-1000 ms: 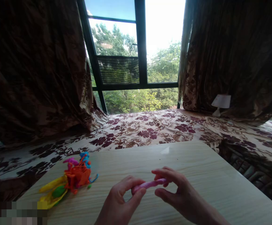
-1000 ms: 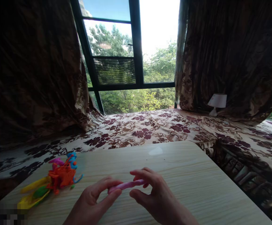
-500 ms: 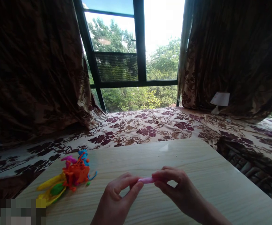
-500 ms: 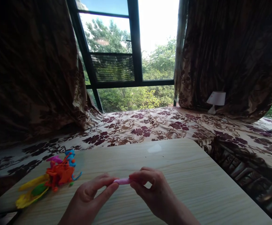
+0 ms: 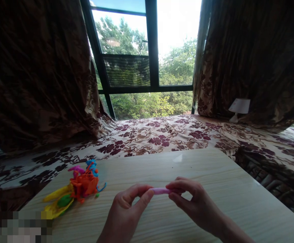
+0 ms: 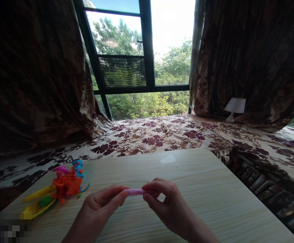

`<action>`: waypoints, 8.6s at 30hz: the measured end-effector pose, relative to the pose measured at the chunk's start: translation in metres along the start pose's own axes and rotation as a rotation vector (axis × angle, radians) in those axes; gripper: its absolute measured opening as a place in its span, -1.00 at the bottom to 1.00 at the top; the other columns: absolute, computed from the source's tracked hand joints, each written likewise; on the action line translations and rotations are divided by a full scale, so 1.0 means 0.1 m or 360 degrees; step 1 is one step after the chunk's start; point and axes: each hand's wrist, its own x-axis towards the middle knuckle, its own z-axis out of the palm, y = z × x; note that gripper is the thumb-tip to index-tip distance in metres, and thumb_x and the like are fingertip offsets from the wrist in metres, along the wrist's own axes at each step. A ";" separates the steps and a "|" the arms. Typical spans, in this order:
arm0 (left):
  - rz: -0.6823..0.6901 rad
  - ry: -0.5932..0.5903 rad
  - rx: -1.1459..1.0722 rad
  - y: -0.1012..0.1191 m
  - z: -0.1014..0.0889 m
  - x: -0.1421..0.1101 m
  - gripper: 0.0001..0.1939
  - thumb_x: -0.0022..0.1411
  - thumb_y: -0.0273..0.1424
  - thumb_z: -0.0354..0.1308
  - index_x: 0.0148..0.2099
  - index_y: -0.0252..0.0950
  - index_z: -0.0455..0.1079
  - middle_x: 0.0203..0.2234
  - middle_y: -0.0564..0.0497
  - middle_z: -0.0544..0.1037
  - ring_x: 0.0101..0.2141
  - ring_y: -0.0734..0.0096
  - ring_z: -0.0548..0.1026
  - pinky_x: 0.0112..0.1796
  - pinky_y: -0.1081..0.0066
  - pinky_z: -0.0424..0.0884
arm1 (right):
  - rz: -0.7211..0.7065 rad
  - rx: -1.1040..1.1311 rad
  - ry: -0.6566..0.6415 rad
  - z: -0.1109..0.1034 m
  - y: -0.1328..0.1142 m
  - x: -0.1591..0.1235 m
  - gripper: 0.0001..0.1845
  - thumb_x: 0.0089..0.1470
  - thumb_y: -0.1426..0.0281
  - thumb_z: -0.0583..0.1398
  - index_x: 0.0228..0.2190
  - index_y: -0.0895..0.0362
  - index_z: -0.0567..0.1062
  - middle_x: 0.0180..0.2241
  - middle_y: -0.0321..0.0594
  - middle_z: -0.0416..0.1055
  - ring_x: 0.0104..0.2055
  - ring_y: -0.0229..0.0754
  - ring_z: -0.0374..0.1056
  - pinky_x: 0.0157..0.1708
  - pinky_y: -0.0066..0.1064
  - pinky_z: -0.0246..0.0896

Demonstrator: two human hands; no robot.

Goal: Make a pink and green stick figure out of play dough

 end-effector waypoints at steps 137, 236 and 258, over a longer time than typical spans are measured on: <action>-0.0297 -0.0507 -0.0598 0.04 0.19 -0.17 -0.76 0.13 -0.30 0.06 -0.28 -0.36 0.44 -0.53 0.02 0.42 -0.46 0.47 0.32 -0.36 0.44 0.23 | -0.0084 -0.0203 -0.0234 0.20 -0.09 -0.11 -0.90 -0.06 0.51 0.13 -0.40 0.14 0.41 -0.54 -0.36 0.31 -0.51 -0.36 0.20 -0.47 -0.51 0.10; 0.0215 0.0067 0.0977 -0.16 0.28 -0.09 -0.71 0.16 -0.25 -0.08 -0.47 -0.24 0.37 -0.49 0.04 0.34 -0.40 0.37 0.32 -0.36 0.40 0.20 | 0.0591 0.1016 -0.0071 0.08 0.10 0.02 -0.83 0.04 0.37 0.15 -0.32 0.21 0.44 -0.50 -0.29 0.31 -0.50 -0.36 0.17 -0.49 -0.49 0.10; 0.0184 -0.0142 0.0248 0.01 0.29 -0.10 -0.69 0.22 -0.28 -0.13 -0.40 -0.28 0.38 -0.50 0.06 0.38 -0.40 0.43 0.32 -0.35 0.47 0.22 | -0.0048 -0.0183 -0.0068 0.11 0.01 -0.03 -0.86 0.03 0.50 0.10 -0.33 0.09 0.42 -0.40 -0.29 0.33 -0.39 -0.29 0.25 -0.37 -0.47 0.15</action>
